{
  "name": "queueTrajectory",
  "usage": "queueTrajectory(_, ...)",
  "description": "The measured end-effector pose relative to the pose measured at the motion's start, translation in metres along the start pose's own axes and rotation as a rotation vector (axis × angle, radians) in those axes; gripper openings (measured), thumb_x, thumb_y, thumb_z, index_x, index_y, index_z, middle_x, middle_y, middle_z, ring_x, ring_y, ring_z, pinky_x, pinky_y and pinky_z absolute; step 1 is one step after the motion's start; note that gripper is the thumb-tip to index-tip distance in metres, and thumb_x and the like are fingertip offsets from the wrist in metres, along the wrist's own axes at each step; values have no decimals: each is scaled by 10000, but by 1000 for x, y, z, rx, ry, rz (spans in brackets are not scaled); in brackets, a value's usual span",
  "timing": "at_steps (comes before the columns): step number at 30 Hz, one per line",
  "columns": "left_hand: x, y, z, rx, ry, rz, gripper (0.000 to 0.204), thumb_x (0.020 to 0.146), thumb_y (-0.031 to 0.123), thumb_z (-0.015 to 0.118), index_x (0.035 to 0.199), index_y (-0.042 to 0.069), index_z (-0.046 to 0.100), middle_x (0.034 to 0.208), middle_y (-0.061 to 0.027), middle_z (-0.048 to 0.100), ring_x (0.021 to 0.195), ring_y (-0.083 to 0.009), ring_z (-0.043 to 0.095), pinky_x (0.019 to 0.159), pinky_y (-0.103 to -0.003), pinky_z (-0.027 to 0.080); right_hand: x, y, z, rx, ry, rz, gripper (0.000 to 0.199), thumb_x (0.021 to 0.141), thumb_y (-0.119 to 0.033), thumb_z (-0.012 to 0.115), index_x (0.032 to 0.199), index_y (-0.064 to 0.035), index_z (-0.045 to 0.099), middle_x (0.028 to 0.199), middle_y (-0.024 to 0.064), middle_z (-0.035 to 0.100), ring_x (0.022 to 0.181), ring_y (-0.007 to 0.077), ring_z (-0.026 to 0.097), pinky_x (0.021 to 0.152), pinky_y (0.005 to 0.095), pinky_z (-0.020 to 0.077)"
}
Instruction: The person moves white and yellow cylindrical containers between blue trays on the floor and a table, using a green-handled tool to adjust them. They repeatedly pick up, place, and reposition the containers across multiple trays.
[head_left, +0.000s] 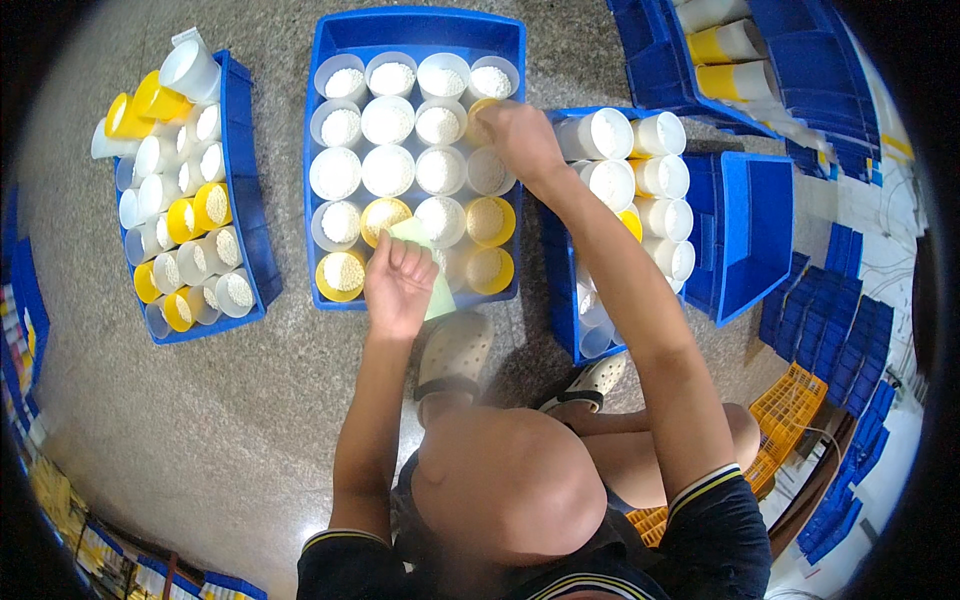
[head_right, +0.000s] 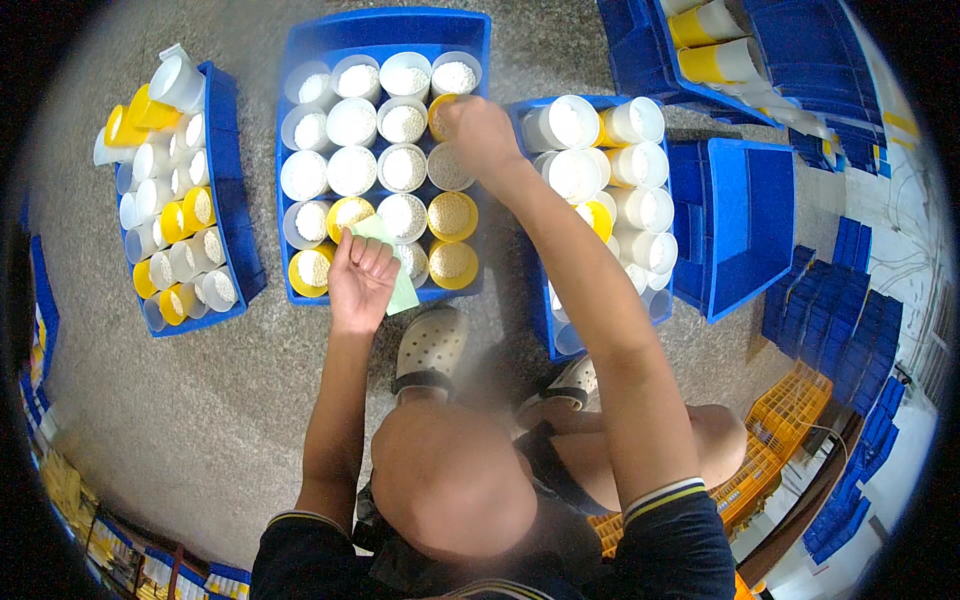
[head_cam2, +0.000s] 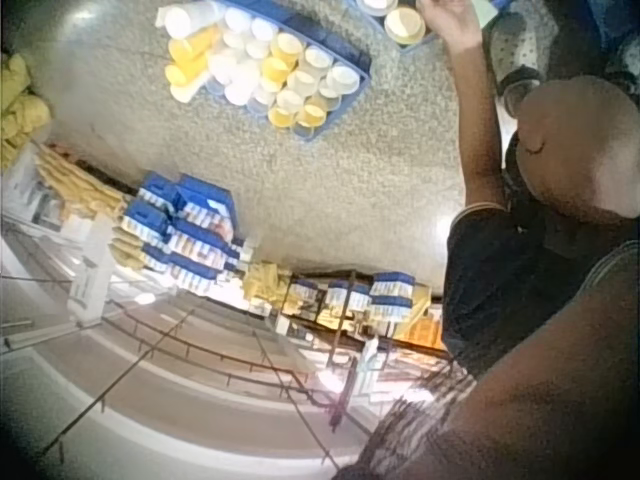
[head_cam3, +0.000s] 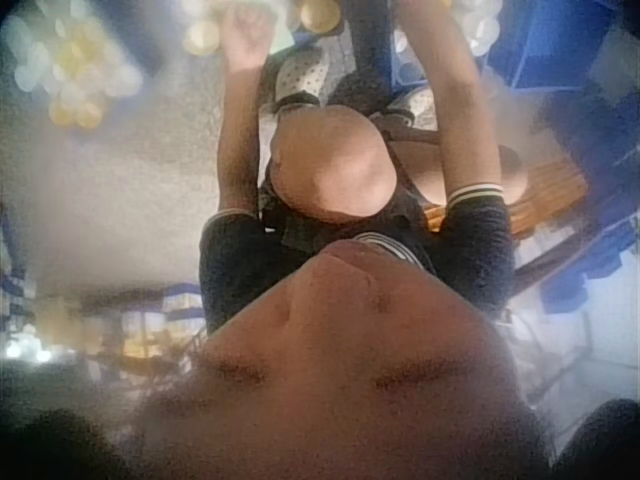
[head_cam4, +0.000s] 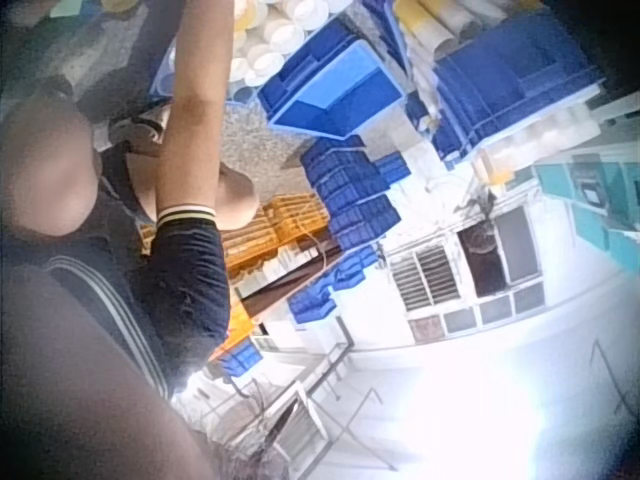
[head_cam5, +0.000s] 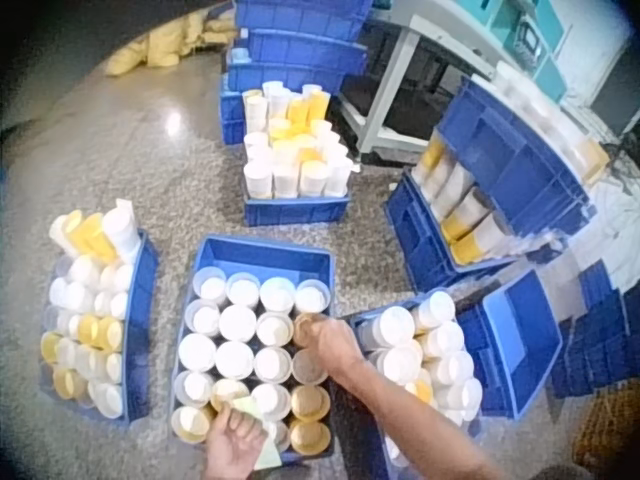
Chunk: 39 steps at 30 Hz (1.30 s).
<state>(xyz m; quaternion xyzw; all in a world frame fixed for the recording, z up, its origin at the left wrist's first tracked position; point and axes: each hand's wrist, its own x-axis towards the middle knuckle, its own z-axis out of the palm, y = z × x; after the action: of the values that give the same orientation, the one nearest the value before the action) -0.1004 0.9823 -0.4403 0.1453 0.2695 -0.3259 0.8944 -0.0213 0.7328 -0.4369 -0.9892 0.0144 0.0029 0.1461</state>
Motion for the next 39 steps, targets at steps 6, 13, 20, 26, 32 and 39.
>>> queueTrajectory(6, 0, 0, 1, 28, 33, 10, 440, 1057, 332, 420, 667, 137, 361, 608, 14, 330, 569, -131, 303, 560, -288, 294, 3, 6, -8, 192, 103, 36, 150, 827, -118, 637, 914, -45, 735, 813, 182, 700, 697, 339, 688, 658, 385, 558)
queueTrajectory(13, -9, -5, 13, 0, 9, -23, 305, 1030, 292, 487, 804, 87, 489, 738, -14, 477, 713, -152, 462, 686, -305, 409, -16, -13, -54, 479, 12, 133, 200, 828, -99, 673, 997, -9, 730, 822, 165, 716, 712, 239, 709, 673, 327, 549)
queueTrajectory(20, -23, -36, 38, 144, 110, -131, 335, 1030, 262, 466, 1198, -13, 558, 1135, -111, 623, 1035, -226, 587, 924, -347, 468, -104, -71, -92, 640, -140, -179, 202, 756, 5, 666, 955, 24, 699, 912, 185, 699, 804, 336, 691, 712, 378, 556)
queueTrajectory(26, -34, -50, 33, 176, 246, -257, 349, 1048, 274, 394, 1179, 3, 569, 1122, -84, 622, 1050, -205, 583, 966, -386, 449, -146, -91, -88, 528, -240, -301, 324, 743, 9, 617, 1065, 15, 639, 1080, 166, 647, 932, 330, 668, 775, 386, 564)
queueTrajectory(32, -49, -51, 20, 121, 259, -298, 358, 1031, 284, 405, 1097, 3, 616, 1122, -132, 661, 1075, -266, 621, 940, -403, 503, -166, -101, -78, 519, -239, -360, 351, 756, -11, 608, 1107, 11, 614, 1110, 154, 631, 1004, 319, 650, 799, 380, 561)
queueTrajectory(39, -43, -40, 8, 129, 380, -158, 311, 995, 270, 525, 1107, -10, 605, 1076, -130, 650, 1043, -264, 621, 929, -383, 512, -152, -78, -85, 500, -61, -271, 324, 762, -7, 605, 1085, -24, 625, 1039, 141, 642, 899, 341, 665, 738, 397, 565)
